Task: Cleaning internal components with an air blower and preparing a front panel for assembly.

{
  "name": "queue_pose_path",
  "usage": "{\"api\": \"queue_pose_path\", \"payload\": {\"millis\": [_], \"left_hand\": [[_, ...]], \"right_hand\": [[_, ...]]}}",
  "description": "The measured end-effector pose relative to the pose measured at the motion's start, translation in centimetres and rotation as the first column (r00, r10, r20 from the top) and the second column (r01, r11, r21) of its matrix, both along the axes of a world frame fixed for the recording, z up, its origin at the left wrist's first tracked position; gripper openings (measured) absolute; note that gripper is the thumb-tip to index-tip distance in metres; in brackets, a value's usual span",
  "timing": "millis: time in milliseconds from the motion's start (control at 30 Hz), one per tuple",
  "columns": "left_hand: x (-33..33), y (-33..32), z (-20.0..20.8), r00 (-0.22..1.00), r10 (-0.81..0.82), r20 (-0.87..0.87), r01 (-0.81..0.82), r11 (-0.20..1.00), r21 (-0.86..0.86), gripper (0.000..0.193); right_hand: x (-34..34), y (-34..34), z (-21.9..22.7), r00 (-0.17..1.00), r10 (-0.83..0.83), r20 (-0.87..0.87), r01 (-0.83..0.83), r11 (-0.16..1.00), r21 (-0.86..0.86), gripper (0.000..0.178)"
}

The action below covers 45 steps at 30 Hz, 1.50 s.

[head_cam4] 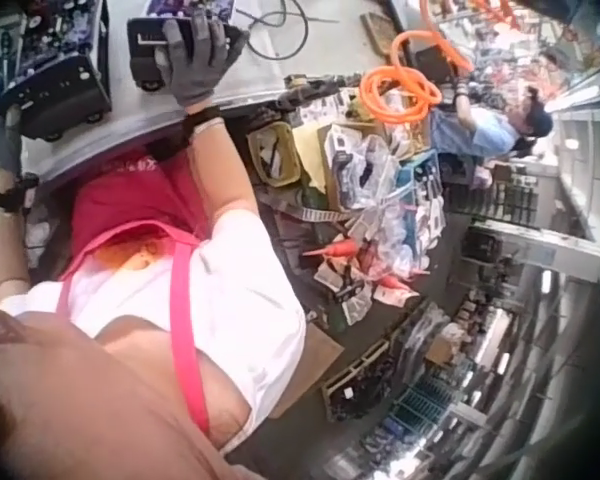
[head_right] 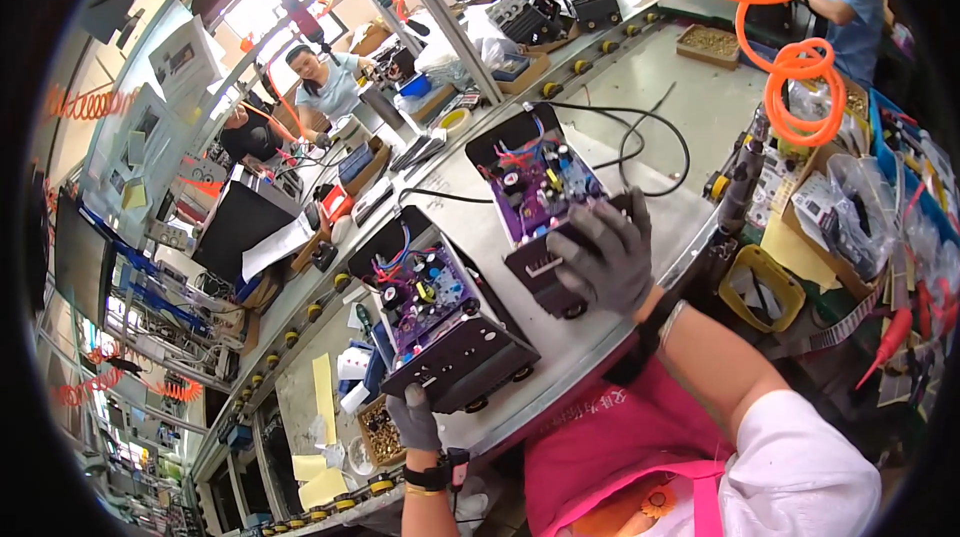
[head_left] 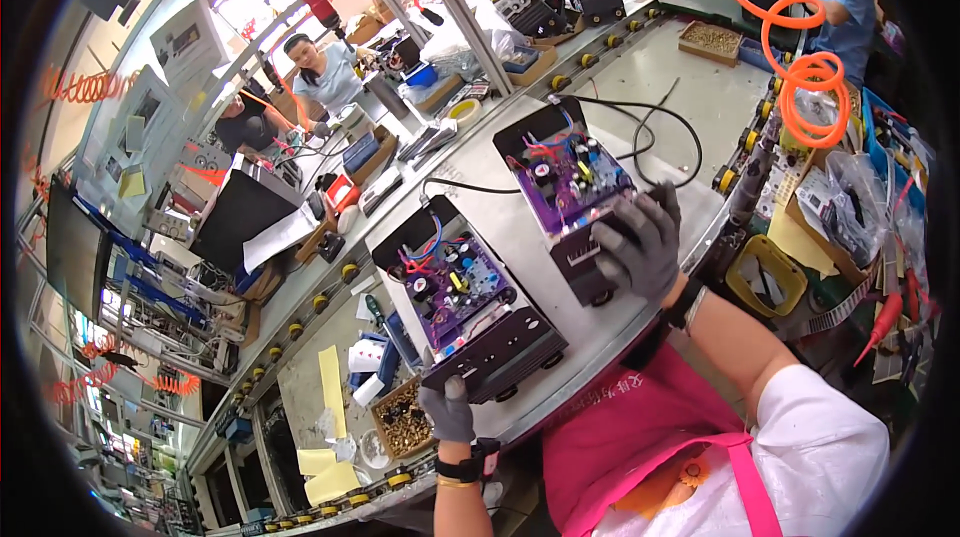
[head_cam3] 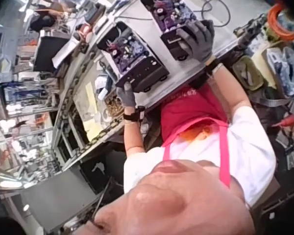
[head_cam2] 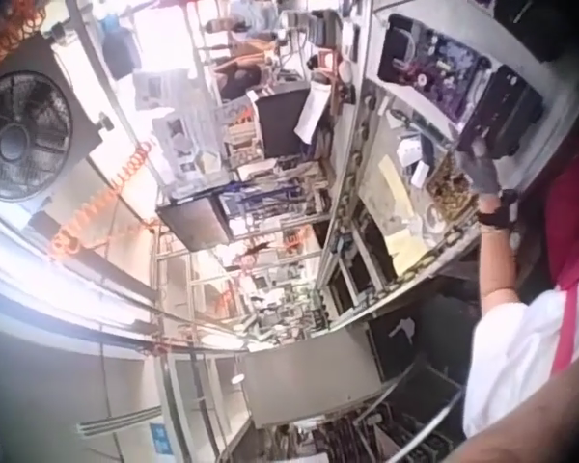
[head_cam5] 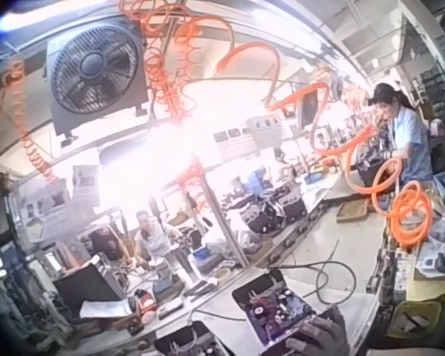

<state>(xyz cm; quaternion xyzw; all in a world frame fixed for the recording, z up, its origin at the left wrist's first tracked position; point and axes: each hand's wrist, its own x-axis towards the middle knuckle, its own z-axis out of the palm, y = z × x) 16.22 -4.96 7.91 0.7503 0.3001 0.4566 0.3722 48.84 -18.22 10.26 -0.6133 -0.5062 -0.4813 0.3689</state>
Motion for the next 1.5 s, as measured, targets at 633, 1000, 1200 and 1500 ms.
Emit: {"api": "queue_pose_path", "payload": {"millis": [633,1000,1200,1500], "left_hand": [[7.8,-6.0,7.0,0.902,0.383,-0.201,0.039,0.389,0.920,0.034],[10.7,-3.3,8.8,0.869,0.158,-0.469,0.439,0.191,0.878,0.019],[11.6,-3.0,8.1,0.925,0.205,-0.321,0.290,0.165,0.943,0.019],[12.3,-3.0,8.2,0.940,0.201,-0.277,0.252,0.138,0.958,0.022]], "right_hand": [[4.7,-0.5,1.2,0.899,0.052,-0.434,-0.084,0.995,-0.055,0.052],[4.7,-1.5,1.9,0.989,-0.104,-0.104,0.081,0.975,-0.205,0.053],[2.1,-0.8,2.2,0.919,0.049,-0.392,-0.132,0.973,-0.188,0.054],[1.9,0.7,1.5,0.975,-0.108,-0.193,0.060,0.969,-0.240,0.058]]}}
